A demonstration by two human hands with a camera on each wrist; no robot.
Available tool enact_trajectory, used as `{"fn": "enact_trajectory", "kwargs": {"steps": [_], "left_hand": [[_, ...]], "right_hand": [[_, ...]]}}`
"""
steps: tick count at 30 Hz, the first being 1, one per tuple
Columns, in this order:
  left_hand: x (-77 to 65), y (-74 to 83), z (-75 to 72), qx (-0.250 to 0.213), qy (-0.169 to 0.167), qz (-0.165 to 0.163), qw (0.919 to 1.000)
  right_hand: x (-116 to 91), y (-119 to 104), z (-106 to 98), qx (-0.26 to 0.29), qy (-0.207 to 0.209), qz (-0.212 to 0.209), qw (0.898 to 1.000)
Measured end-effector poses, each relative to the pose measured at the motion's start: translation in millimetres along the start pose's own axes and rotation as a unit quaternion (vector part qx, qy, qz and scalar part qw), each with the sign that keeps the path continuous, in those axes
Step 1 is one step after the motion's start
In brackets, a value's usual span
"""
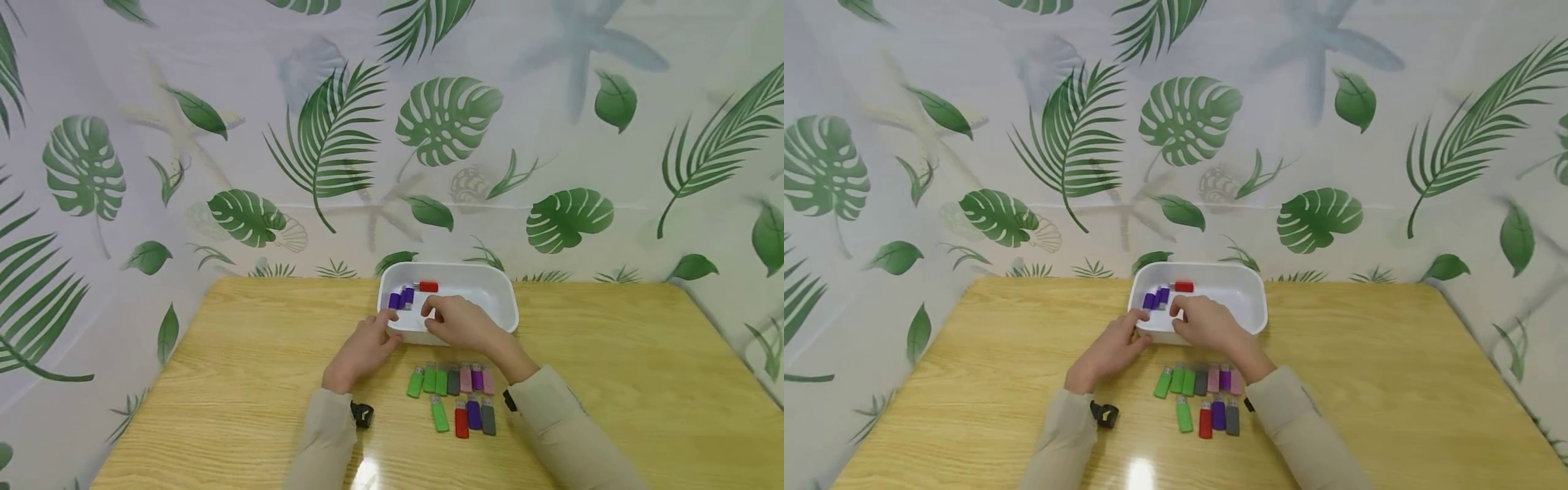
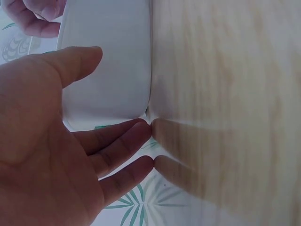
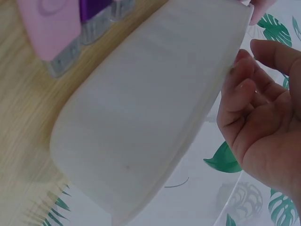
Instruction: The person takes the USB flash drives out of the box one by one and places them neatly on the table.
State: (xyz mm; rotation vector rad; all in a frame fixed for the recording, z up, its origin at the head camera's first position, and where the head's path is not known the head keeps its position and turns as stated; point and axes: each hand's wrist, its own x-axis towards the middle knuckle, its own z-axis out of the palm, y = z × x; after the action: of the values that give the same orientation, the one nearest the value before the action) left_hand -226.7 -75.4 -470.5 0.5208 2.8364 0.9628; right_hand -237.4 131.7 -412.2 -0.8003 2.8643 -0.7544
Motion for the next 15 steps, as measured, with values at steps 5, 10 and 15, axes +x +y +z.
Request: {"fn": "enact_trajectory", "kwargs": {"steps": [5,10,15], "left_hand": [[-0.4,4.5,0.8,-0.003,-0.001,0.002,1.0000],[1.0,0.8,-1.0,0.001,0.001,-0.003,1.0000],[0.8,-1.0,-0.8,-0.003,-0.005,-0.010,0.9999]], "right_hand": [[13,5,5,-0.019,-0.012,0.033,0.999],[35,15,14,-0.018,-0.054,0.053,0.997],[51,26,21,0.019,-0.096,0.049,0.994]]}}
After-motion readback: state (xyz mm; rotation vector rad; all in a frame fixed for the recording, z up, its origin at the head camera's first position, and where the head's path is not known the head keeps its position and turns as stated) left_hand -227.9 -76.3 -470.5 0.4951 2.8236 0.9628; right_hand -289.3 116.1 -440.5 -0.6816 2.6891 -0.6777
